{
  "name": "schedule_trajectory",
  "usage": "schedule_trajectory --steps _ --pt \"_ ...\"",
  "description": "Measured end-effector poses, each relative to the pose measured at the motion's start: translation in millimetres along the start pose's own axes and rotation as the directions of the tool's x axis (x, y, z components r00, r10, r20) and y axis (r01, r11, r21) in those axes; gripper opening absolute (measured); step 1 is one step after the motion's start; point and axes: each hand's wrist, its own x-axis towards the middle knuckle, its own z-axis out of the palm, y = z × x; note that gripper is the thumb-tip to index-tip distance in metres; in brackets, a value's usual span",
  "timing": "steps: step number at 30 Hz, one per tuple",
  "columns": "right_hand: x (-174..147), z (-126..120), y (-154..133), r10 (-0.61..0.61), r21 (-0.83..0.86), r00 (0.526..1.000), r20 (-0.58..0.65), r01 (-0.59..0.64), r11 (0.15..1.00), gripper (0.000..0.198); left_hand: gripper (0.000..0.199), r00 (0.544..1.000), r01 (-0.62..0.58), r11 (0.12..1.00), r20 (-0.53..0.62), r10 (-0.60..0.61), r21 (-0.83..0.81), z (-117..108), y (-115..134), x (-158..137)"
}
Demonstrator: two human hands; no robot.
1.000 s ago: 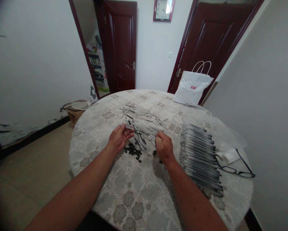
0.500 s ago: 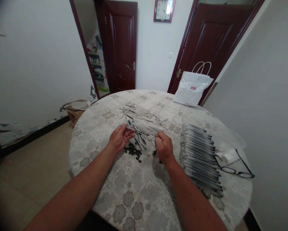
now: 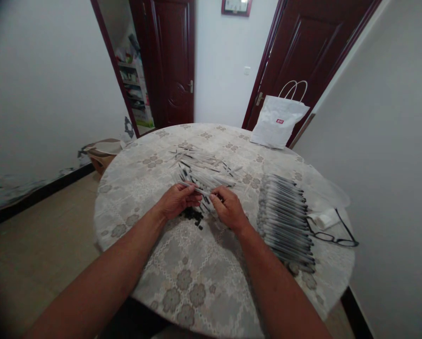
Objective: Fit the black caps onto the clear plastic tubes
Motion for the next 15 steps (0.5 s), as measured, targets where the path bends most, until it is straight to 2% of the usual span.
schedule_trajectory --steps 5,9,12,15 --pt "1 1 5 0.133 0.211 0.98 0.151 -0.163 0.964 0.025 0.026 0.996 0.072 0.997 0.055 -0.071 -0.022 -3 1 -3" --pt "1 1 4 0.208 0.283 0.951 0.227 -0.269 0.921 0.028 0.023 0.992 0.103 0.994 0.083 -0.1 -0.032 -5 1 -4" --pt "0 0 0 0.197 0.23 0.953 0.233 -0.25 0.94 0.026 0.021 0.998 0.059 0.995 0.037 -0.056 -0.08 -7 2 -2" --pt "-2 -1 -8 0.087 -0.027 0.944 0.318 -0.083 0.996 0.018 0.017 0.998 -0.025 0.989 -0.069 0.015 -0.147 -9 4 2"
